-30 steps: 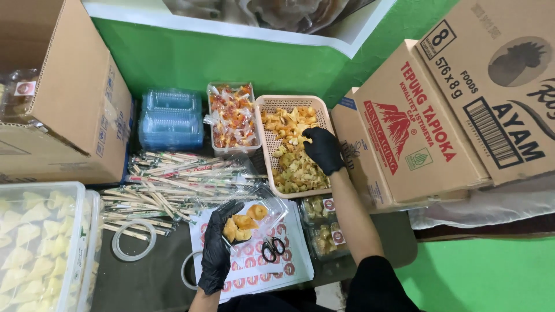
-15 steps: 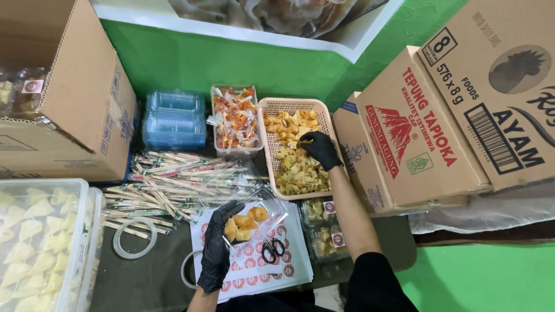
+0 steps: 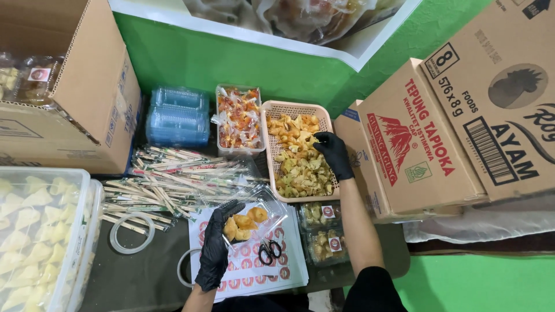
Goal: The person is packing small fried snacks into clear plastic containers and then applying circular stickers to the lids.
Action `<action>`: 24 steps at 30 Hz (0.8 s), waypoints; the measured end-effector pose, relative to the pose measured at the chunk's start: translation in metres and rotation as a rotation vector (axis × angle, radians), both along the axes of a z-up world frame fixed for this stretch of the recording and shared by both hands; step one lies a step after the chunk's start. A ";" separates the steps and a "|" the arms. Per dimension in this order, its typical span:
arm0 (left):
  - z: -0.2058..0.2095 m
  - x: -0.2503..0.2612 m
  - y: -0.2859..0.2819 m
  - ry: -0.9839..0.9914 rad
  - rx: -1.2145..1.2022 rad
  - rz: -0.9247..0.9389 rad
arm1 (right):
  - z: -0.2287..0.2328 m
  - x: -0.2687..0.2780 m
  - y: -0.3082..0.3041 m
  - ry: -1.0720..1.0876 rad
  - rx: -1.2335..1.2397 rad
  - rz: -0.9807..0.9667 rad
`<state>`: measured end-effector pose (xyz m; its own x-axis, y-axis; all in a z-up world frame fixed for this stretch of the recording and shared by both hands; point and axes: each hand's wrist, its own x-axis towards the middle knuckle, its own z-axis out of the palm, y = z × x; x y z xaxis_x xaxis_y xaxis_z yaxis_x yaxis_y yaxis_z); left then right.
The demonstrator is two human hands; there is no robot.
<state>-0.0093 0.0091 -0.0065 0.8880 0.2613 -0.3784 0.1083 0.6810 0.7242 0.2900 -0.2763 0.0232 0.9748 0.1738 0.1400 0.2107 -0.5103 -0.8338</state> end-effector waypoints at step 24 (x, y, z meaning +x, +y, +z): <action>0.020 -0.010 -0.001 -0.234 0.488 0.019 | 0.087 -0.207 0.109 0.552 0.230 0.568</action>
<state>-0.0196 0.0077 0.0138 0.9273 0.3744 -0.0019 -0.1028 0.2596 0.9602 0.0826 -0.1672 0.1102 0.6859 0.6864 -0.2415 -0.0853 -0.2537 -0.9635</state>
